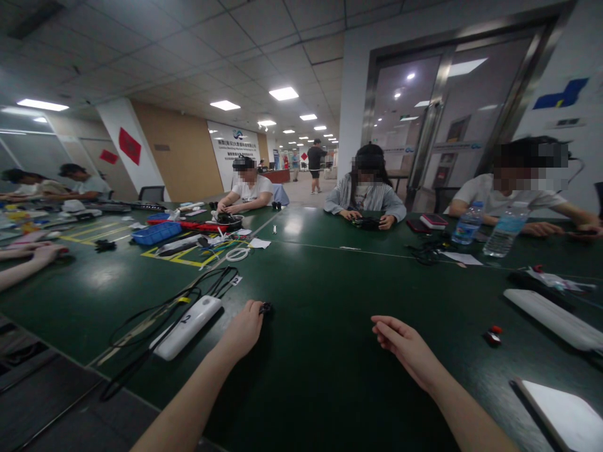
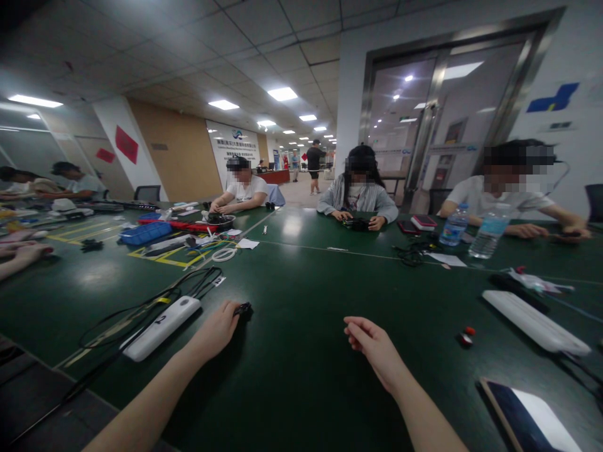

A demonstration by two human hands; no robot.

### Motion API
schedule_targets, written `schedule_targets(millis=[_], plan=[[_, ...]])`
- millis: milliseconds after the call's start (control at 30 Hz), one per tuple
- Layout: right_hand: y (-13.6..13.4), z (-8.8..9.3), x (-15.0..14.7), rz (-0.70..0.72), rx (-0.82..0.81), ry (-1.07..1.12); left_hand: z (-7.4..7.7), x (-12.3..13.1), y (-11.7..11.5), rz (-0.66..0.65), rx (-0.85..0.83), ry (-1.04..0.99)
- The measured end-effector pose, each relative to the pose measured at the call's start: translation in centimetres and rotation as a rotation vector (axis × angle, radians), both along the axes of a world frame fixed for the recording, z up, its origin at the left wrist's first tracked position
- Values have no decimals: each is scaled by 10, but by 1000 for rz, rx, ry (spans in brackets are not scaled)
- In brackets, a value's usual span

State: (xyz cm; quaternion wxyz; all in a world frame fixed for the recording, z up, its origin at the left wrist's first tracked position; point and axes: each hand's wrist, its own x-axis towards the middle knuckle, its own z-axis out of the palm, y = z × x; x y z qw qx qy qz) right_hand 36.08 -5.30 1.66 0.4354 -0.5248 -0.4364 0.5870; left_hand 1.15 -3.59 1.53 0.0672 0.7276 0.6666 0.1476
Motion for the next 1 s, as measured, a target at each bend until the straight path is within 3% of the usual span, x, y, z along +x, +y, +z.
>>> schedule_targets(millis=[500, 800, 1000], plan=[[0, 1, -1, -6, 7, 7, -11, -8, 5, 53, 89, -198], [0, 0, 1, -5, 0, 0, -2, -1, 1, 75, 51, -183], [0, 1, -1, -11, 1, 10, -4, -4, 2, 43, 50, -208]])
